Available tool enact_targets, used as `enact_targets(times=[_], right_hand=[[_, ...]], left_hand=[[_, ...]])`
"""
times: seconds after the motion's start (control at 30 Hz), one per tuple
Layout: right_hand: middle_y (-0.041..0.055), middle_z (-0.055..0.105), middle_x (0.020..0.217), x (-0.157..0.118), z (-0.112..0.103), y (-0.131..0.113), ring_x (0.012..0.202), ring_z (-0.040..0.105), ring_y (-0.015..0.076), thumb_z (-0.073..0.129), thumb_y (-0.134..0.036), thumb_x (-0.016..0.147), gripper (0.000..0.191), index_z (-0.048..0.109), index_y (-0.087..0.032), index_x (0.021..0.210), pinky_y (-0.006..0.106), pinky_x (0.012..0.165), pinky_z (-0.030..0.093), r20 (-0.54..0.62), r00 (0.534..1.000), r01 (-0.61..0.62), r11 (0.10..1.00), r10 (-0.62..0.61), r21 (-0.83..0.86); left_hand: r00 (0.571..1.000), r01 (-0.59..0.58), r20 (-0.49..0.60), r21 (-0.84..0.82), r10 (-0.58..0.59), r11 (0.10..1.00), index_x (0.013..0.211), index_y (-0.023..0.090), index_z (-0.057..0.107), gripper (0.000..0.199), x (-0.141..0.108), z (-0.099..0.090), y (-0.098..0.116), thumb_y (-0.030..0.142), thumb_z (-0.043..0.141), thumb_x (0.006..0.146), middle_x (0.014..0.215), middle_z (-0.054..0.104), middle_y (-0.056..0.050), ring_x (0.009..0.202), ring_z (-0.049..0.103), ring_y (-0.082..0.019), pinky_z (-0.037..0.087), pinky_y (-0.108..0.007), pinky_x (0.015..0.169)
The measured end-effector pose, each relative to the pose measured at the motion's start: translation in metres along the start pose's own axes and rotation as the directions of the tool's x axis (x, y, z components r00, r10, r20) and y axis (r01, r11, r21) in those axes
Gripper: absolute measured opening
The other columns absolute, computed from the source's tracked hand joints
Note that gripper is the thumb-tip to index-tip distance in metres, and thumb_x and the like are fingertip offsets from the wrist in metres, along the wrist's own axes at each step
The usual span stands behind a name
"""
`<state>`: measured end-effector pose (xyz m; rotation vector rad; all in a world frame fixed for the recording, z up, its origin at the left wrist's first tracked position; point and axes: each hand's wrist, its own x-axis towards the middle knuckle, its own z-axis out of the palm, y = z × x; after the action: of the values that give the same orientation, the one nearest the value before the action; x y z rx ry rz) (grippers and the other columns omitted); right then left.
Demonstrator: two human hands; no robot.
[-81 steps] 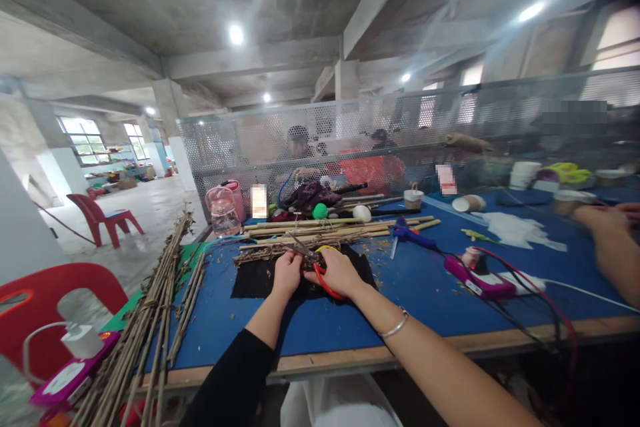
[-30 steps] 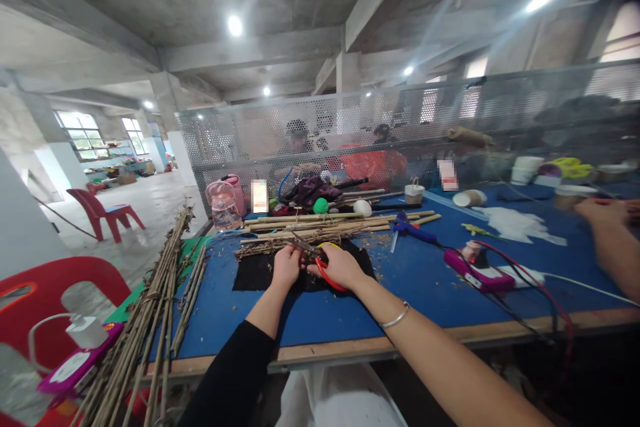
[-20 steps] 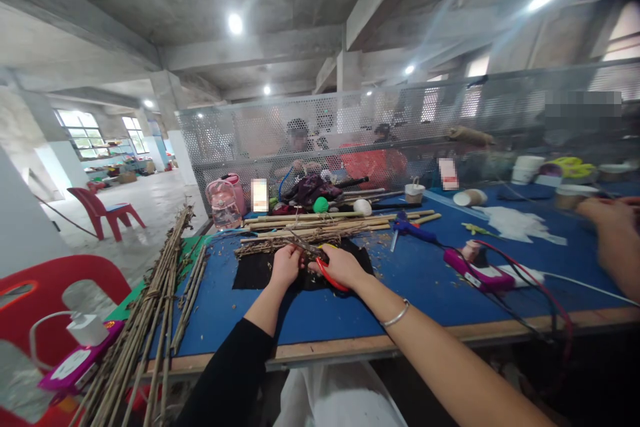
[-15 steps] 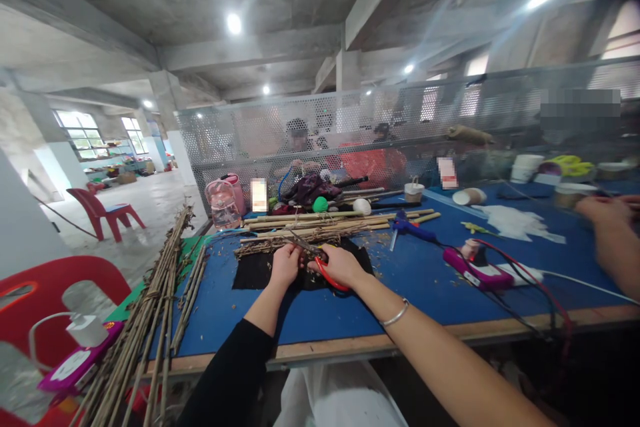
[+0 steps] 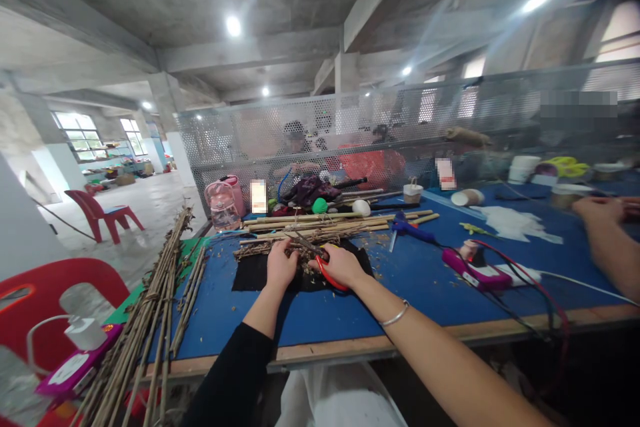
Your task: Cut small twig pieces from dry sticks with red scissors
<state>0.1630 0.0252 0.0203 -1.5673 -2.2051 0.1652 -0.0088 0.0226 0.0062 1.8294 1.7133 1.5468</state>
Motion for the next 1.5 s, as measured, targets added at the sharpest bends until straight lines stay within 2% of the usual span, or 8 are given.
enact_targets(times=[0.1, 0.2, 0.27, 0.53, 0.77, 0.93, 1.13, 1.5], right_hand=[[0.0027, 0.065, 0.082, 0.0, 0.0, -0.001, 0.076, 0.061, 0.0187, 0.049, -0.064, 0.072, 0.046, 0.056, -0.02, 0.084, 0.024, 0.057, 0.032, -0.007, 1.0, 0.011, 1.0, -0.011, 0.006], [0.0033, 0.065, 0.083, -0.001, -0.001, -0.002, 0.078, 0.061, 0.0186, 0.049, -0.062, 0.073, 0.044, 0.057, -0.02, 0.085, 0.024, 0.058, 0.033, 0.002, 1.0, 0.008, 1.0, -0.008, 0.006], [0.0036, 0.065, 0.084, -0.002, -0.001, -0.004, 0.078, 0.061, 0.0186, 0.049, -0.062, 0.074, 0.044, 0.057, -0.021, 0.086, 0.024, 0.058, 0.033, 0.007, 1.0, 0.012, 1.0, -0.012, 0.007], [0.0032, 0.065, 0.082, -0.002, -0.001, -0.004, 0.077, 0.061, 0.0182, 0.049, -0.061, 0.074, 0.043, 0.057, -0.021, 0.086, 0.024, 0.058, 0.033, 0.019, 0.999, 0.031, 0.999, -0.031, 0.029], [0.0055, 0.063, 0.092, -0.003, -0.001, -0.005, 0.086, 0.059, 0.0195, 0.056, -0.059, 0.07, 0.047, 0.055, -0.019, 0.094, 0.025, 0.066, 0.036, 0.023, 0.996, 0.081, 0.996, -0.081, 0.031], [0.0066, 0.062, 0.093, -0.003, -0.001, -0.006, 0.088, 0.058, 0.0203, 0.054, -0.058, 0.073, 0.045, 0.054, -0.018, 0.093, 0.026, 0.067, 0.036, 0.003, 0.996, 0.091, 0.996, -0.091, 0.002], [0.0062, 0.065, 0.085, 0.0, 0.006, -0.001, 0.077, 0.061, 0.0199, 0.045, -0.066, 0.074, 0.049, 0.053, -0.02, 0.088, 0.025, 0.06, 0.036, 0.004, 0.997, 0.072, 0.996, -0.072, -0.051], [0.0089, 0.067, 0.084, 0.001, 0.003, 0.001, 0.078, 0.063, 0.0233, 0.04, -0.072, 0.072, 0.057, 0.056, -0.02, 0.087, 0.027, 0.062, 0.04, 0.041, 0.998, 0.043, 0.995, -0.04, -0.093]], left_hand=[[1.0, -0.011, -0.022, 0.009, 0.011, 1.0, 0.093, 0.015, 0.066, 0.03, 0.0, -0.001, 0.003, 0.014, 0.056, 0.066, 0.101, 0.062, -0.01, 0.095, 0.055, -0.02, 0.04, -0.031, 0.087], [0.991, 0.028, 0.131, -0.085, -0.017, 0.996, 0.084, 0.015, 0.068, 0.021, -0.002, -0.002, 0.009, 0.022, 0.052, 0.072, 0.085, 0.066, -0.007, 0.08, 0.057, -0.018, 0.042, -0.029, 0.078], [0.982, 0.066, 0.186, -0.133, -0.041, 0.989, 0.081, 0.015, 0.068, 0.025, -0.003, -0.001, 0.012, 0.028, 0.047, 0.077, 0.076, 0.067, -0.006, 0.072, 0.057, -0.017, 0.042, -0.027, 0.071], [0.979, 0.125, 0.187, -0.255, -0.078, 0.959, 0.077, 0.014, 0.064, 0.027, -0.003, 0.008, 0.007, 0.031, 0.043, 0.079, 0.07, 0.064, -0.004, 0.066, 0.054, -0.014, 0.04, -0.023, 0.064], [0.978, 0.145, 0.182, -0.235, -0.103, 0.961, 0.068, 0.015, 0.06, 0.026, -0.003, 0.013, 0.0, 0.032, 0.044, 0.078, 0.053, 0.054, -0.001, 0.05, 0.047, -0.012, 0.035, -0.022, 0.051], [0.983, 0.113, 0.164, -0.174, -0.084, 0.978, 0.062, 0.016, 0.058, 0.023, -0.004, 0.01, 0.006, 0.027, 0.044, 0.077, 0.055, 0.055, -0.002, 0.05, 0.047, -0.012, 0.036, -0.022, 0.051], [0.978, 0.161, 0.172, -0.258, -0.119, 0.953, 0.061, 0.017, 0.055, 0.025, -0.005, 0.01, 0.011, 0.032, 0.044, 0.077, 0.054, 0.051, 0.001, 0.047, 0.046, -0.01, 0.037, -0.021, 0.047], [0.964, 0.23, 0.205, -0.308, -0.171, 0.923, 0.06, 0.016, 0.053, 0.022, -0.003, 0.01, 0.004, 0.03, 0.046, 0.075, 0.054, 0.053, 0.001, 0.047, 0.049, -0.01, 0.04, -0.021, 0.047]])
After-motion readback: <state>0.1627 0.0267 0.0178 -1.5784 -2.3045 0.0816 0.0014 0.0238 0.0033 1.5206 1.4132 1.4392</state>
